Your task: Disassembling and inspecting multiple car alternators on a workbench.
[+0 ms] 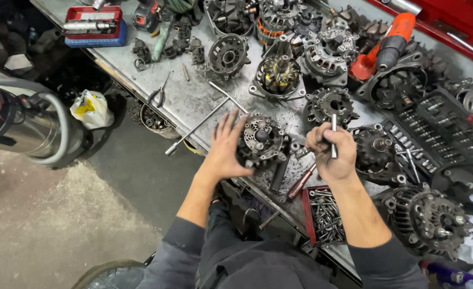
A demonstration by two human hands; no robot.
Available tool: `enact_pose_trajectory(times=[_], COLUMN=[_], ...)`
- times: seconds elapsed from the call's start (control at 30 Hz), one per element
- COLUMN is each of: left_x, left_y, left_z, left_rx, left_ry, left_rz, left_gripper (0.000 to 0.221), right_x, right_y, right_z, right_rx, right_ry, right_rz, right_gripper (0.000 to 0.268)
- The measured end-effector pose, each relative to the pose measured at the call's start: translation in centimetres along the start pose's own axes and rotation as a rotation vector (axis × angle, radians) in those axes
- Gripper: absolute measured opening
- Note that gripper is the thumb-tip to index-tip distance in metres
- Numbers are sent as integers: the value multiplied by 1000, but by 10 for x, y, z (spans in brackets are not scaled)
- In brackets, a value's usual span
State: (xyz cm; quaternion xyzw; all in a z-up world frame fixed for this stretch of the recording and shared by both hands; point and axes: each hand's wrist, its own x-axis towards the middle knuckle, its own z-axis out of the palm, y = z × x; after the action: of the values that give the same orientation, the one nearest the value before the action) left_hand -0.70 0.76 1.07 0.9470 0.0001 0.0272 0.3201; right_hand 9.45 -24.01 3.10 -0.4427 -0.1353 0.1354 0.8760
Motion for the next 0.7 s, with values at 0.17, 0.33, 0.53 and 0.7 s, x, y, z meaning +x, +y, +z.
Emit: enact_pose_trajectory(times=[0.17,0.33,0.53,0.7], left_x=[-11,-7,-4,-6], left_y=[14,9,7,18], left_z=[-9,15,22,18], left_rx=[-119,-34,42,59], left_ry=[-67,-41,-30,-42], left_rz=[-73,-92,-118,-154], left_gripper=[151,150,143,139], right_x=[6,8,8,12], right_y=[3,16,36,-20], right_z=[1,13,18,53], right_rx=[-13,-16,-130,-626], right_ry=[-39,-150,-244,-421], right_rz=[64,92,129,312], right_gripper=[22,22,19,29])
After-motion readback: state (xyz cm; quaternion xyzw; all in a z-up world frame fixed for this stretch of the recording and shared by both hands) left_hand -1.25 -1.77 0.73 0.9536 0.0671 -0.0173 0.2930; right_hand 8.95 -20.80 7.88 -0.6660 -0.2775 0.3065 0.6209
